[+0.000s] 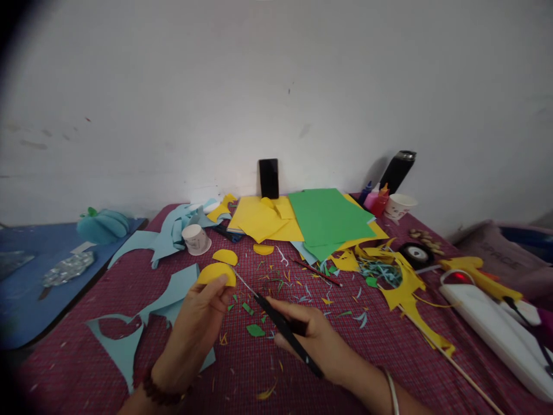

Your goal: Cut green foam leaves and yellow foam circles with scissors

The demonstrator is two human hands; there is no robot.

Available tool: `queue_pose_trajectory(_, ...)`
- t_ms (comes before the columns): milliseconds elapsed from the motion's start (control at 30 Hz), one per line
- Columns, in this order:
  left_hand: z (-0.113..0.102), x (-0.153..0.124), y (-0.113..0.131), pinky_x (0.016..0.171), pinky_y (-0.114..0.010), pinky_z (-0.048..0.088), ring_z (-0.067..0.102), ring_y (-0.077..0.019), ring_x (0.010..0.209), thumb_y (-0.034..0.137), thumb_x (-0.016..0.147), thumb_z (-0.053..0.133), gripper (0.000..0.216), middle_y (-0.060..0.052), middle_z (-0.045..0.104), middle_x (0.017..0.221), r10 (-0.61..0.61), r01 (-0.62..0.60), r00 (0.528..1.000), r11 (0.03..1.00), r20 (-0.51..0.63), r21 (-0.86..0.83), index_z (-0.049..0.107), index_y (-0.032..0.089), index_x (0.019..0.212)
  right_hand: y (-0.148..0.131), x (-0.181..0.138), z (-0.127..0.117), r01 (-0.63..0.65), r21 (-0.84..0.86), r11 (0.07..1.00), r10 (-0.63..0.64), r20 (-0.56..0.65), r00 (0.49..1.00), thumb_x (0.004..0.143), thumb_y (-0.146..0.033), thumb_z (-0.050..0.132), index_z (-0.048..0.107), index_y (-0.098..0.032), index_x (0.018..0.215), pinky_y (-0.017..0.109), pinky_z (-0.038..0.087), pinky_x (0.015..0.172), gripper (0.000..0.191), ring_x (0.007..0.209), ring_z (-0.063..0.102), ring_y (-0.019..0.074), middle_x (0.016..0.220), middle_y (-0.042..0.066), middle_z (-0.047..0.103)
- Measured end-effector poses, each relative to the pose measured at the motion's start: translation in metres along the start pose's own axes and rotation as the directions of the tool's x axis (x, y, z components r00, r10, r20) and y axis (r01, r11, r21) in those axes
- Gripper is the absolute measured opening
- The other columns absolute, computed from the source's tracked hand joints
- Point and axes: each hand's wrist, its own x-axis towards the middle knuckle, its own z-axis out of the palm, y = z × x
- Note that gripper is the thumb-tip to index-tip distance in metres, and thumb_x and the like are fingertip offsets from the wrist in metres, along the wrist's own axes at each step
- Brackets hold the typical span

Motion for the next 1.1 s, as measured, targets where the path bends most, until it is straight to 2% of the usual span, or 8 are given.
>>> queue_pose_trajectory(233, -0.008, 0.007, 0.003, 0.059, -0.020, 0.052, 0.065, -0.0111, 0.063, 0.009, 0.055, 0.082, 0.020, 0.000, 0.072, 0.071, -0.020, 0.018, 1.000, 0.996, 0.022, 0.085, 0.070, 0.013, 0.071, 0.002, -0.001, -0.001, -0.022, -0.040, 0.999, 0.022, -0.011, 1.000, 0.077, -0.026, 0.070, 0.059, -0.035, 0.127, 0.043, 0.041, 0.100, 0.052, 0.114, 0.058, 0.0262, 0.127, 0.003, 0.062)
queue_pose_trajectory(333, -0.008, 0.006, 0.003, 0.060, -0.020, 0.052, 0.065, -0.0109, 0.064, 0.009, 0.055, 0.082, 0.021, 0.000, 0.072, 0.072, -0.026, 0.024, 0.999, 0.997, 0.028, 0.076, 0.071, 0.013, 0.073, 0.004, 0.000, 0.000, -0.031, 0.018, 0.999, 0.032, -0.029, 0.999, 0.077, -0.032, 0.070, 0.058, -0.030, 0.129, 0.035, 0.051, 0.079, 0.053, 0.086, 0.065, 0.0204, 0.107, 0.006, 0.070)
queue_pose_trajectory(400, -0.008, 0.005, 0.003, 0.062, -0.020, 0.053, 0.066, -0.0112, 0.066, 0.009, 0.056, 0.082, 0.020, -0.001, 0.072, 0.073, -0.034, 0.032, 0.998, 0.998, 0.043, 0.053, 0.071, 0.014, 0.072, 0.004, 0.000, -0.001, -0.037, 0.081, 0.996, 0.038, -0.014, 0.999, 0.078, -0.038, 0.068, 0.055, -0.026, 0.132, 0.028, 0.050, 0.061, 0.057, 0.064, 0.058, 0.0143, 0.088, 0.005, 0.069)
queue_pose_trajectory(633, -0.005, 0.001, 0.005, 0.054, -0.017, 0.048, 0.060, -0.0086, 0.058, 0.010, 0.055, 0.079, 0.018, 0.001, 0.069, 0.066, -0.036, 0.030, 0.998, 0.995, 0.060, 0.091, 0.068, 0.015, 0.067, 0.000, 0.000, -0.003, -0.035, 0.145, 0.989, 0.037, -0.010, 0.999, 0.073, -0.043, 0.072, 0.057, -0.025, 0.130, 0.025, 0.042, 0.053, 0.062, 0.059, 0.048, 0.0127, 0.077, 0.003, 0.060)
queue_pose_trajectory(733, -0.005, -0.003, 0.006, 0.049, -0.019, 0.046, 0.055, -0.0090, 0.051, 0.009, 0.054, 0.073, 0.016, 0.001, 0.065, 0.060, -0.079, 0.044, 0.989, 0.963, 0.122, 0.264, 0.068, 0.015, 0.068, -0.002, 0.001, -0.004, -0.053, 0.113, 0.992, 0.065, -0.104, 0.992, 0.073, -0.040, 0.072, 0.055, -0.023, 0.131, 0.026, 0.045, 0.058, 0.062, 0.064, 0.051, 0.0139, 0.082, 0.003, 0.061)
queue_pose_trajectory(833, -0.006, -0.008, 0.004, 0.048, -0.022, 0.044, 0.054, -0.0109, 0.050, 0.009, 0.055, 0.066, 0.013, 0.000, 0.063, 0.060, -0.207, 0.067, 0.940, 0.891, 0.271, 0.449, 0.067, 0.015, 0.066, -0.003, 0.004, -0.008, -0.063, 0.072, 0.995, 0.072, -0.142, 0.987, 0.073, -0.035, 0.073, 0.051, -0.024, 0.133, 0.031, 0.048, 0.073, 0.065, 0.079, 0.057, 0.0175, 0.092, 0.004, 0.062)
queue_pose_trajectory(1000, -0.006, -0.013, 0.000, 0.044, -0.019, 0.036, 0.048, -0.0086, 0.043, 0.010, 0.058, 0.062, 0.013, 0.004, 0.055, 0.049, -0.271, 0.029, 0.910, 0.796, 0.313, 0.605, 0.052, 0.018, 0.054, -0.004, 0.002, -0.023, -0.069, 0.057, 0.996, 0.072, -0.060, 0.996, 0.072, -0.033, 0.075, 0.052, -0.026, 0.132, 0.039, 0.040, 0.098, 0.064, 0.113, 0.053, 0.0238, 0.126, 0.007, 0.057)
queue_pose_trajectory(1100, -0.006, -0.013, 0.001, 0.044, -0.019, 0.036, 0.047, -0.0082, 0.043, 0.011, 0.058, 0.062, 0.013, 0.004, 0.054, 0.049, -0.261, 0.018, 0.917, 0.781, 0.300, 0.625, 0.052, 0.018, 0.054, -0.008, -0.003, -0.033, -0.069, 0.088, 0.994, 0.068, 0.007, 0.998, 0.074, -0.039, 0.073, 0.051, -0.025, 0.133, 0.039, 0.041, 0.097, 0.064, 0.114, 0.053, 0.0246, 0.130, 0.009, 0.055)
